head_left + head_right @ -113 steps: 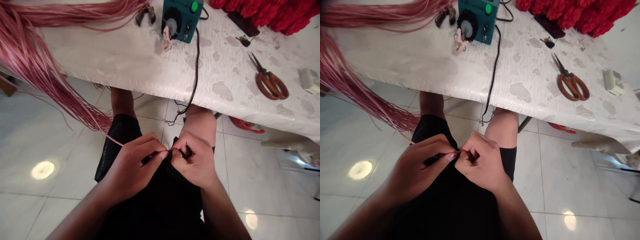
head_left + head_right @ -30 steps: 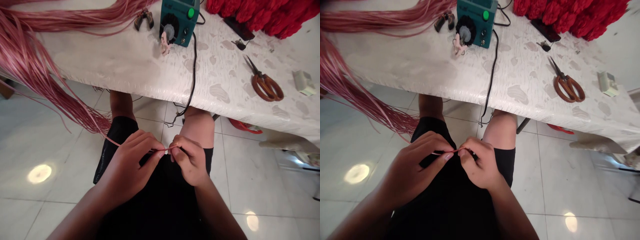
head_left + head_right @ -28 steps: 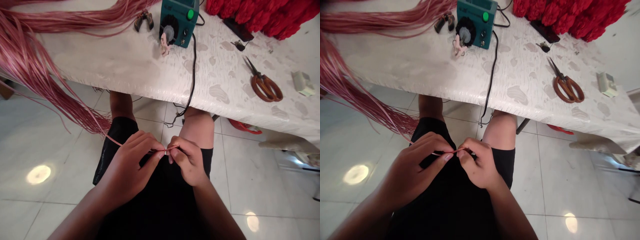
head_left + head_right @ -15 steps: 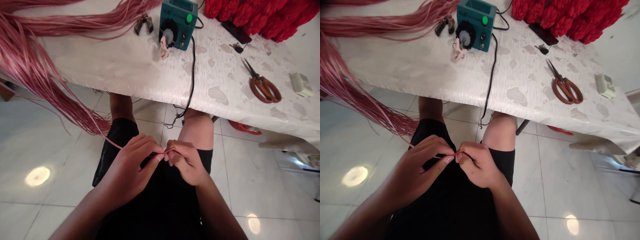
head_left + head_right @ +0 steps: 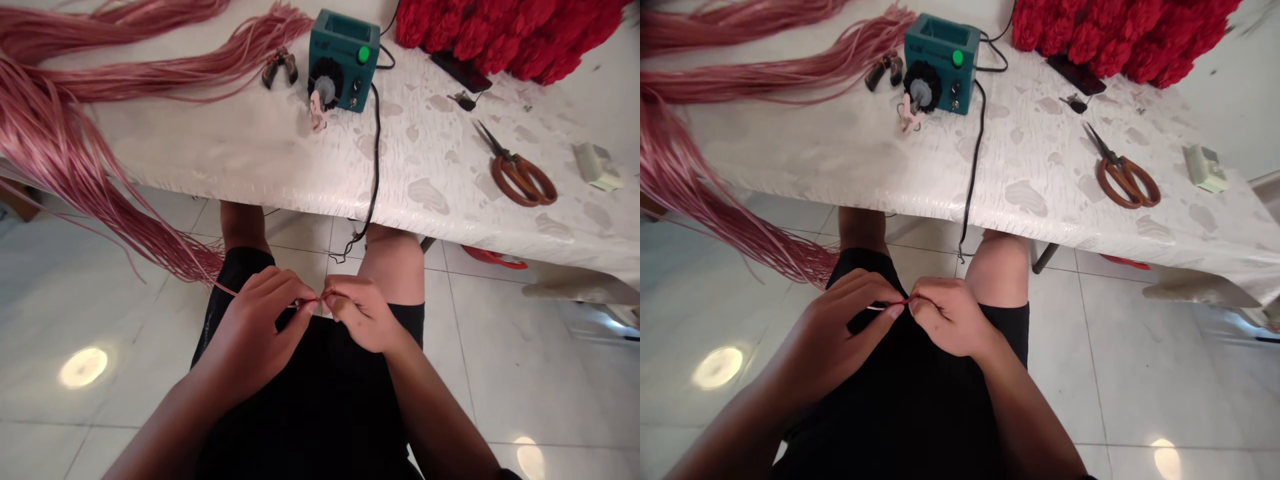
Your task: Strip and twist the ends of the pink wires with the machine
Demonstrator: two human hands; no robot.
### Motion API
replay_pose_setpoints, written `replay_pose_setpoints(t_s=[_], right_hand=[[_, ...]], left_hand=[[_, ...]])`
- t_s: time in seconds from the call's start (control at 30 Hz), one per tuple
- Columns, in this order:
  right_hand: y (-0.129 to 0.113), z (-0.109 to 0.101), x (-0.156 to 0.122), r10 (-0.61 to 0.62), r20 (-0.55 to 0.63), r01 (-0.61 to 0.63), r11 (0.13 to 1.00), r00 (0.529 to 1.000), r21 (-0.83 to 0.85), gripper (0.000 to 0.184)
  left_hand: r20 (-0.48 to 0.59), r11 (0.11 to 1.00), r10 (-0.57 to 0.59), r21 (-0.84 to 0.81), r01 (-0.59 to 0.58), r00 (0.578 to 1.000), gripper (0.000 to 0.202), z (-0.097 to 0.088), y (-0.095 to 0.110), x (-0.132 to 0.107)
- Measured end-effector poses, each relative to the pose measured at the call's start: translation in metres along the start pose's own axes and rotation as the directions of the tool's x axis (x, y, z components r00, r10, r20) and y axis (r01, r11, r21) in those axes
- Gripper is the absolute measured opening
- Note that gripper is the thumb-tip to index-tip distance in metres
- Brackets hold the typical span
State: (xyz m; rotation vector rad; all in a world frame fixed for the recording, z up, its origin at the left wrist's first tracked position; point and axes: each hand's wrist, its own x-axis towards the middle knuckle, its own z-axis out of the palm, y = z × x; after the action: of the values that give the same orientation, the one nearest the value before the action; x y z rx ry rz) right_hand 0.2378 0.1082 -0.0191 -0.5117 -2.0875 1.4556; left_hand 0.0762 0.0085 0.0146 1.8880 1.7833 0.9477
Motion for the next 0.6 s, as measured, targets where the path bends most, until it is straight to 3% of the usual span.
replay_pose_setpoints(t_s=[0.13,0.33,0.47,0.6], right_hand=[[0.006,-0.001,0.01,-0.043,0.039,0.049,0.986,0.998,-0.161,0.023],[0.018,0.004,0.014,-0.056,0.05,0.071,0.917,0.997,-0.392,0.023],[0.021,0.007,0.013,-0.062,0.045,0.076,0.891,0.997,-0.447,0.024],[0.023,0.008,0.012,-0.074,0.035,0.082,0.874,0.997,-0.48,0.025]], left_hand=[[-0.007,0.99,0.027,0.139,-0.026,1.0,0.013,-0.006,0.0,0.012],[0.19,0.933,-0.067,0.359,-0.006,0.979,0.019,-0.013,0.003,0.03],[0.301,0.897,-0.104,0.44,-0.041,0.948,0.023,-0.019,0.006,0.041],[0.317,0.879,-0.125,0.474,-0.043,0.94,0.02,-0.021,0.009,0.047]])
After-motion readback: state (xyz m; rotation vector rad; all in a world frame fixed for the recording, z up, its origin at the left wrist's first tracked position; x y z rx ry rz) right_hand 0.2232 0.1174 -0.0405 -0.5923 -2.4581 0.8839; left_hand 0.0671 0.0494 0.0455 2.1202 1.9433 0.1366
